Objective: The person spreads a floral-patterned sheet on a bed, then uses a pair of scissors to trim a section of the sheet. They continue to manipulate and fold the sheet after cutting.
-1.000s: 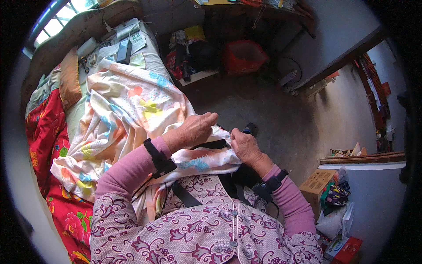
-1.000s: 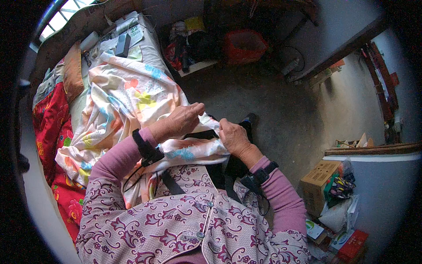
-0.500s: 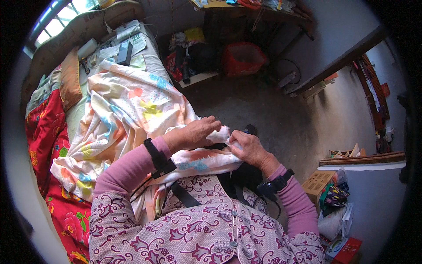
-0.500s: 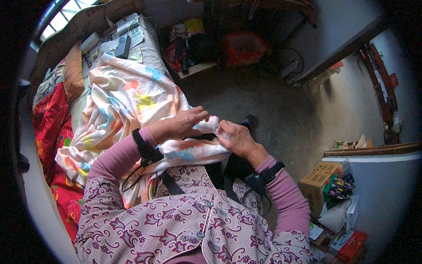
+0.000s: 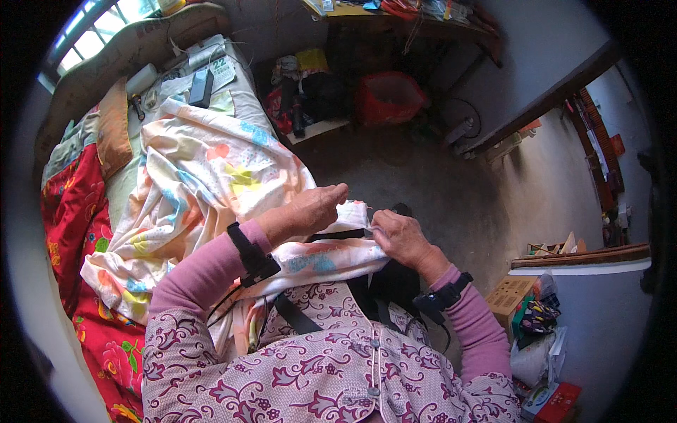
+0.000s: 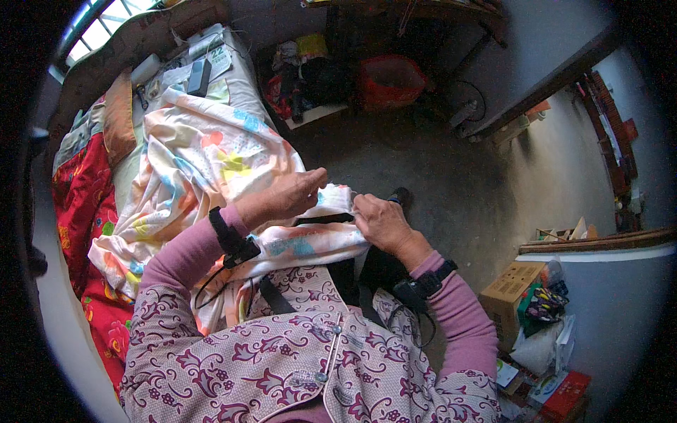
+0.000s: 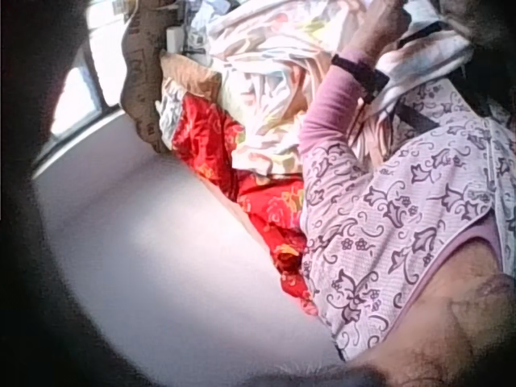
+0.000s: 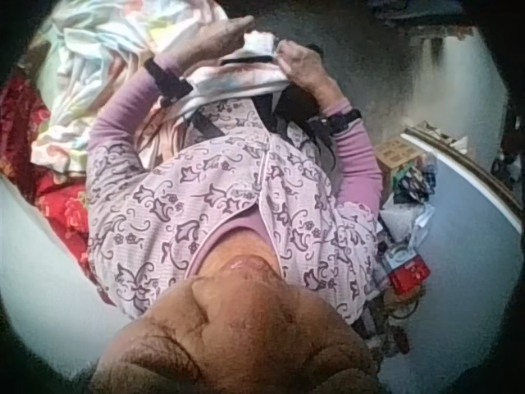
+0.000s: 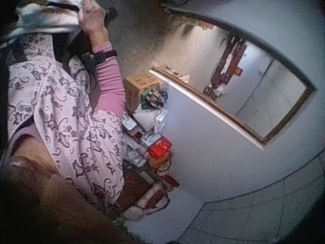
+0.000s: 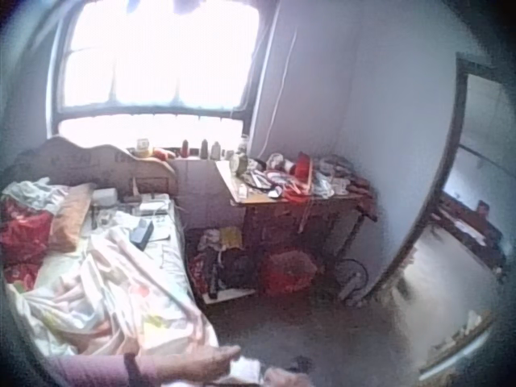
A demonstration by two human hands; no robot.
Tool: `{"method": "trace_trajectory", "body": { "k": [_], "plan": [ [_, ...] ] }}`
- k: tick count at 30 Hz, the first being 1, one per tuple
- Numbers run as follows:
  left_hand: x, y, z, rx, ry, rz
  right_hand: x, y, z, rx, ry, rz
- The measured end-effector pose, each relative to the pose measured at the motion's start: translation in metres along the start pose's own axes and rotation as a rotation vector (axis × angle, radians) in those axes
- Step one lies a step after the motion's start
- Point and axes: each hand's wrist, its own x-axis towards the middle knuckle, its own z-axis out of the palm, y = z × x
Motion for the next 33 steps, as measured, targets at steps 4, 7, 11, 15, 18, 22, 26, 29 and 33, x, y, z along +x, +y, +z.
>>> {"method": "trace_trajectory", "body": {
  "k": [4,7,11,15,18,22,26,29,33],
  "plan": [
    [0.002,0.002,0.016,0.109,-0.057,0.104,0.003,-0.001,-0.001,0.051,0.049,-0.014],
    [0.009,-0.001,0.025,0.196,-0.032,0.155,0.001,0.0,-0.003,0.092,0.095,-0.002],
    [0.012,0.0,0.018,0.075,0.038,0.057,-0.002,-0.002,-0.004,-0.004,0.088,-0.029],
    [0.003,0.011,0.002,0.335,0.013,0.01,0.0,-0.007,-0.003,-0.218,-0.072,0.01],
    [0.001,0.013,-0.005,0.599,-0.007,0.044,0.004,-0.011,-0.001,-0.278,-0.175,0.092],
    [0.004,0.002,-0.005,0.71,-0.101,0.026,0.003,-0.012,0.001,-0.261,-0.151,0.048],
    [-0.001,-0.015,-0.003,0.78,0.038,0.158,-0.001,-0.013,0.009,-0.232,-0.036,-0.111],
    [-0.007,-0.021,-0.003,0.732,0.223,0.324,0.002,-0.014,0.016,-0.209,-0.102,-0.04],
    [-0.003,-0.019,0.0,0.383,0.255,0.2,0.003,-0.014,0.02,-0.204,-0.109,0.088]
  ]
}}
